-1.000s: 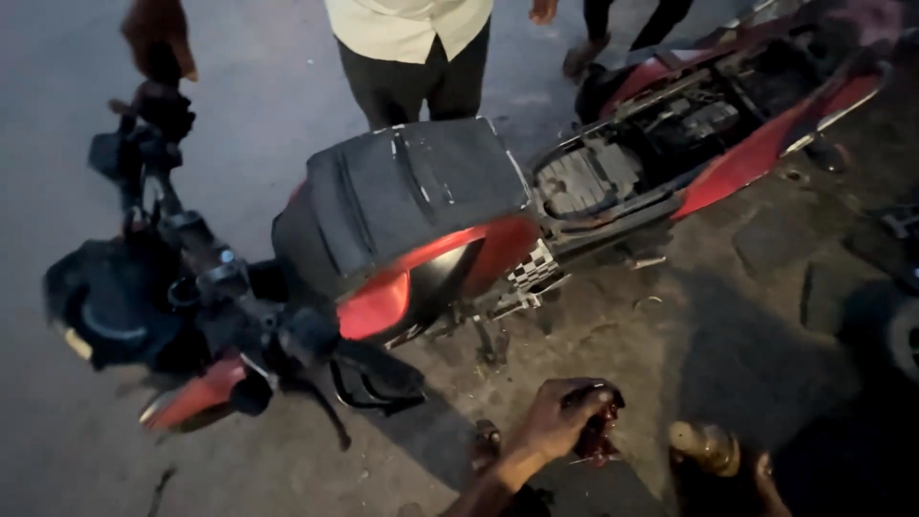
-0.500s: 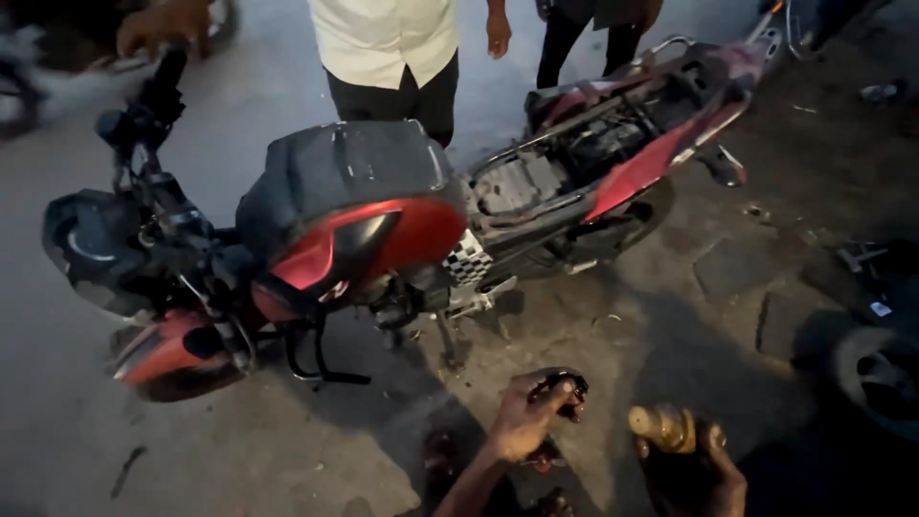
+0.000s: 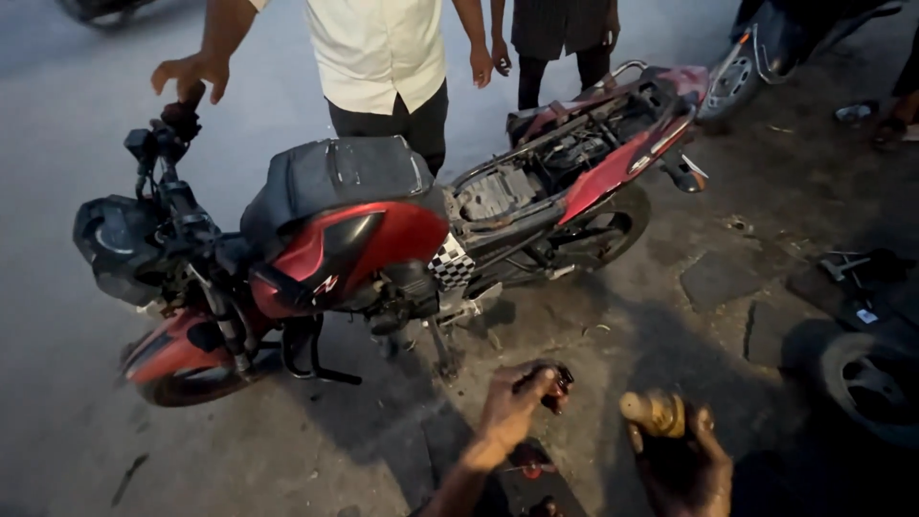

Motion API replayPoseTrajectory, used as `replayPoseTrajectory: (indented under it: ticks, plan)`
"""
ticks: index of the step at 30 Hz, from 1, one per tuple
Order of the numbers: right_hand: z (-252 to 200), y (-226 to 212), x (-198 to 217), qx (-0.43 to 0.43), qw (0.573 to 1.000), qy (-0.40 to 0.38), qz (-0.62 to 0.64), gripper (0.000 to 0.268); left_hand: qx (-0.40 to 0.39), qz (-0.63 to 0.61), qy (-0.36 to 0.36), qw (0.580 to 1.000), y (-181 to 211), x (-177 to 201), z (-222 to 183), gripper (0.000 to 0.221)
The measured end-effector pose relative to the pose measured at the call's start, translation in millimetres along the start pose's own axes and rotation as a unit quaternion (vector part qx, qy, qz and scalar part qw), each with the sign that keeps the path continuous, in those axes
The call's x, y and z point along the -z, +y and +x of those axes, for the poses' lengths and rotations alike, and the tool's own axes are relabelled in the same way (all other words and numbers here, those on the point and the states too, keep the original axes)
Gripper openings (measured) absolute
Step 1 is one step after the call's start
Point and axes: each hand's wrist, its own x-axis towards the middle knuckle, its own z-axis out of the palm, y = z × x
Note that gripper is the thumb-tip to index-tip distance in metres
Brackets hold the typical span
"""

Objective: The person carries a battery and a bottle across the workshop, wipes the scooter seat with a black cloth, then works at the scooter's handlebar area and turns on the ignition, lighting up the dashboard display.

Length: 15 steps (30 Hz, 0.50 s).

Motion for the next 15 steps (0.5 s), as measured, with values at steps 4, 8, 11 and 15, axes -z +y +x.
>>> replayPoseTrajectory:
  ticks: [4,8,11,15]
  plan:
    - [-2,10,12,0.005,1.0,-0.003,0.018,0.028,-0.048,0.02,-0.027,0.998,-1,19,-15,0.036]
    - [-21,19,6,-0.026,0.994,-0.096,0.049,0.031,-0.079,0.038,-0.019,0.996,16,26,-41,0.036]
    - [-39,31,5,-0.028,0.992,-0.117,0.033,0.033,-0.086,0.054,0.008,0.995,28,42,-69,0.037]
    - [-65,48,9,-0.024,0.991,-0.13,0.03,0.032,-0.061,0.023,-0.042,0.997,29,44,-88,0.037]
